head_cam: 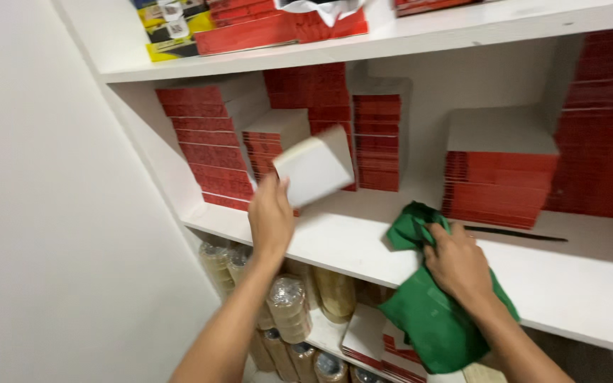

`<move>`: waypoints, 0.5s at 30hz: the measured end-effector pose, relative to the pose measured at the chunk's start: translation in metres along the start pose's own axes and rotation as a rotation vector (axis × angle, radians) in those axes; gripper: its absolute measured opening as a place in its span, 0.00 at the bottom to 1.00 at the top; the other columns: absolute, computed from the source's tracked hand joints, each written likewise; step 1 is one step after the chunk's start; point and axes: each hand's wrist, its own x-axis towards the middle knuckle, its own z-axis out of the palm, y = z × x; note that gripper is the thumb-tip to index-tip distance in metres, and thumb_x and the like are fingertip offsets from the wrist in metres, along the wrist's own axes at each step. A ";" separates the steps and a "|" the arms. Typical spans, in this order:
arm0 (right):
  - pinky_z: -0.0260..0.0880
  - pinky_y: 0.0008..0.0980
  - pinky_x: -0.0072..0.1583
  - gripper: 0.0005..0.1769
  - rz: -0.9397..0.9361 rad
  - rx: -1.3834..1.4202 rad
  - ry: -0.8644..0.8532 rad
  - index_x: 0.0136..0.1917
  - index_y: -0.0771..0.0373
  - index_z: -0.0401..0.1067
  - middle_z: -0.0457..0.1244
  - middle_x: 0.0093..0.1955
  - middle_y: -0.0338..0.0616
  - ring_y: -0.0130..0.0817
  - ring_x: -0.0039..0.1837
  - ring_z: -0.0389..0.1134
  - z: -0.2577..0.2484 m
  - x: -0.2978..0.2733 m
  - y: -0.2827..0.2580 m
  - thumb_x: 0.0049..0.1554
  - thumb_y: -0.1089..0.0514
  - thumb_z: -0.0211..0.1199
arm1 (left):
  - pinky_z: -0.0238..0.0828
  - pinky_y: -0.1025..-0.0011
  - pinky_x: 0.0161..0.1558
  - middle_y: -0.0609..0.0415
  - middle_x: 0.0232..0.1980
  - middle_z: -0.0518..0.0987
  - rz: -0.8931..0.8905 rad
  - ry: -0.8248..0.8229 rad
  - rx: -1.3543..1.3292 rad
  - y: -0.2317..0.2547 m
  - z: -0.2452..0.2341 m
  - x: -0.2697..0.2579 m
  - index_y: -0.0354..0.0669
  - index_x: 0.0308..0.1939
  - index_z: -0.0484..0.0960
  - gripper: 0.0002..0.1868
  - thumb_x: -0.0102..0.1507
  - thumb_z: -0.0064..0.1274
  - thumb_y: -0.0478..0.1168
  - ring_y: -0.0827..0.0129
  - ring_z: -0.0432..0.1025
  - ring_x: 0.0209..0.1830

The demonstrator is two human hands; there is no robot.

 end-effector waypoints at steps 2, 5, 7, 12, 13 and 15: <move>0.74 0.56 0.62 0.24 -0.002 -0.010 -0.004 0.69 0.44 0.71 0.65 0.57 0.54 0.64 0.61 0.71 0.004 0.003 0.002 0.59 0.48 0.57 | 0.65 0.37 0.41 0.31 0.38 0.76 -0.082 -0.003 -0.014 -0.013 0.003 0.035 0.34 0.41 0.74 0.13 0.73 0.42 0.42 0.28 0.71 0.44; 0.73 0.57 0.59 0.25 -0.008 0.004 -0.008 0.70 0.46 0.69 0.64 0.57 0.56 0.64 0.61 0.68 -0.001 -0.001 -0.004 0.59 0.48 0.56 | 0.70 0.46 0.46 0.36 0.40 0.81 -0.363 -0.034 -0.066 -0.020 0.004 0.078 0.40 0.45 0.78 0.13 0.72 0.41 0.44 0.38 0.75 0.42; 0.71 0.59 0.55 0.26 -0.011 0.037 -0.007 0.71 0.49 0.67 0.63 0.57 0.59 0.64 0.60 0.66 -0.002 0.000 -0.007 0.60 0.49 0.54 | 0.74 0.56 0.46 0.43 0.37 0.84 -0.550 -0.065 -0.103 -0.023 0.007 0.104 0.44 0.43 0.79 0.14 0.71 0.40 0.46 0.50 0.79 0.36; 0.74 0.58 0.55 0.21 0.013 -0.081 -0.046 0.62 0.53 0.68 0.64 0.57 0.56 0.62 0.58 0.69 0.002 0.004 -0.007 0.58 0.43 0.57 | 0.84 0.63 0.25 0.44 0.59 0.77 -1.087 0.106 -0.629 -0.039 0.020 0.149 0.43 0.63 0.77 0.18 0.71 0.43 0.38 0.52 0.78 0.42; 0.74 0.58 0.55 0.21 0.009 -0.075 -0.046 0.62 0.53 0.68 0.64 0.57 0.56 0.62 0.58 0.69 0.001 0.005 -0.009 0.58 0.43 0.57 | 0.84 0.63 0.25 0.44 0.59 0.77 -1.084 0.110 -0.623 -0.042 0.022 0.153 0.43 0.63 0.77 0.18 0.71 0.43 0.38 0.52 0.78 0.42; 0.76 0.57 0.53 0.25 0.047 -0.082 -0.060 0.68 0.48 0.67 0.64 0.59 0.54 0.60 0.58 0.71 -0.002 0.004 -0.011 0.60 0.43 0.54 | 0.87 0.57 0.31 0.43 0.70 0.68 -1.190 0.176 -0.697 -0.046 0.027 0.160 0.34 0.65 0.74 0.23 0.67 0.39 0.21 0.39 0.77 0.50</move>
